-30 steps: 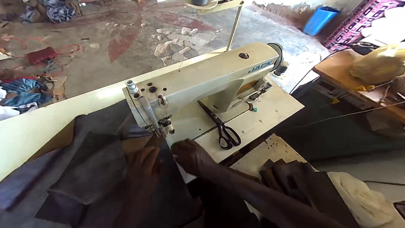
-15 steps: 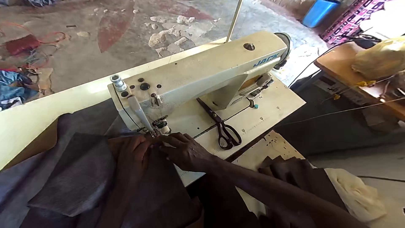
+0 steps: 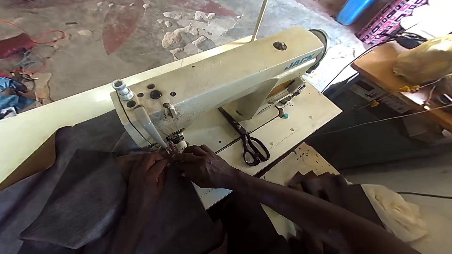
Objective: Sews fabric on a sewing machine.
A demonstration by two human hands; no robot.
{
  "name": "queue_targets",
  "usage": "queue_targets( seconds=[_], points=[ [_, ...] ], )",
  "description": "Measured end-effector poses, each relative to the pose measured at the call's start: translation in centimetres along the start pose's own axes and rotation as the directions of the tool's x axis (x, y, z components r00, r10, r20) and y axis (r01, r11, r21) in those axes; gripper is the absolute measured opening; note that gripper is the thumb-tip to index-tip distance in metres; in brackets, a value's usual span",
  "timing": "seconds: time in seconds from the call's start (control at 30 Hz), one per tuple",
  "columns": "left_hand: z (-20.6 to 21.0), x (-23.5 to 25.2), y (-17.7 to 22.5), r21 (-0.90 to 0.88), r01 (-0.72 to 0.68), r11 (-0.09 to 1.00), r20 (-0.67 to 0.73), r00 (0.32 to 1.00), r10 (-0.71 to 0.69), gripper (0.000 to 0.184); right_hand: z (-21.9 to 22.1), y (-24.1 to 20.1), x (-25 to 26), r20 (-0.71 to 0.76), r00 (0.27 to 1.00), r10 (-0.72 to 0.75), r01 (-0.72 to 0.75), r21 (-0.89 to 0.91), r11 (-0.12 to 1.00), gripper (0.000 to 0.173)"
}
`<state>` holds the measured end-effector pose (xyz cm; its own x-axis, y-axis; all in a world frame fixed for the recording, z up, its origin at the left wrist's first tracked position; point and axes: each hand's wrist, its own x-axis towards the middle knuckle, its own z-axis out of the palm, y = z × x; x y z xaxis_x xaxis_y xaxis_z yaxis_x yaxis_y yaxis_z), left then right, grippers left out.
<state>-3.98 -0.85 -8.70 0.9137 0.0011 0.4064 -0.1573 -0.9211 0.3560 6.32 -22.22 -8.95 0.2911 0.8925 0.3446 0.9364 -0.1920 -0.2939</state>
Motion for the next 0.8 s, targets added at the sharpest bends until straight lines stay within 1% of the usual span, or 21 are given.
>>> queue_targets(
  seconds=[0.1,0.2,0.33,0.5,0.63,0.7,0.73,0.8],
  points=[
    [-0.1,-0.2,0.2,0.004,0.012,1.0,0.036,0.999,-0.012,0.026,-0.2,-0.2,0.1,0.011,1.0,0.015,-0.015,0.008,1.0,0.029],
    [0.0,-0.4,0.0,-0.004,-0.008,1.0,0.057,0.998,0.009,0.027,-0.3,-0.4,0.1,0.003,1.0,0.025,-0.025,0.018,1.0,0.027],
    [0.2,-0.9,-0.3,-0.024,-0.011,1.0,0.054,0.998,0.012,0.028,0.1,-0.3,0.0,-0.006,1.0,0.01,-0.01,-0.022,1.0,0.028],
    [0.2,-0.5,-0.7,-0.016,-0.04,0.999,0.048,0.998,0.041,0.028,0.4,-0.4,0.1,-0.016,0.999,0.03,-0.031,-0.043,0.999,0.03],
    [0.1,-0.1,-0.7,-0.011,-0.034,0.999,0.04,0.999,0.034,0.031,0.5,-0.4,0.2,-0.019,0.999,0.047,-0.048,-0.057,0.997,0.032],
    [0.1,-0.1,-0.8,-0.011,-0.04,0.999,0.038,0.998,0.04,0.031,0.4,-0.4,0.0,-0.014,0.998,0.065,-0.065,0.002,0.998,0.033],
    [0.2,-0.1,-0.8,-0.016,-0.045,0.999,0.039,0.998,0.046,0.032,0.1,-0.4,-0.4,-0.028,0.997,0.078,-0.076,0.072,0.994,0.034],
    [0.3,-0.2,-1.0,-0.035,-0.054,0.998,0.038,0.998,0.056,0.032,-1.1,-0.2,-1.6,-0.162,0.978,0.131,-0.095,0.212,0.973,0.03]
  ],
)
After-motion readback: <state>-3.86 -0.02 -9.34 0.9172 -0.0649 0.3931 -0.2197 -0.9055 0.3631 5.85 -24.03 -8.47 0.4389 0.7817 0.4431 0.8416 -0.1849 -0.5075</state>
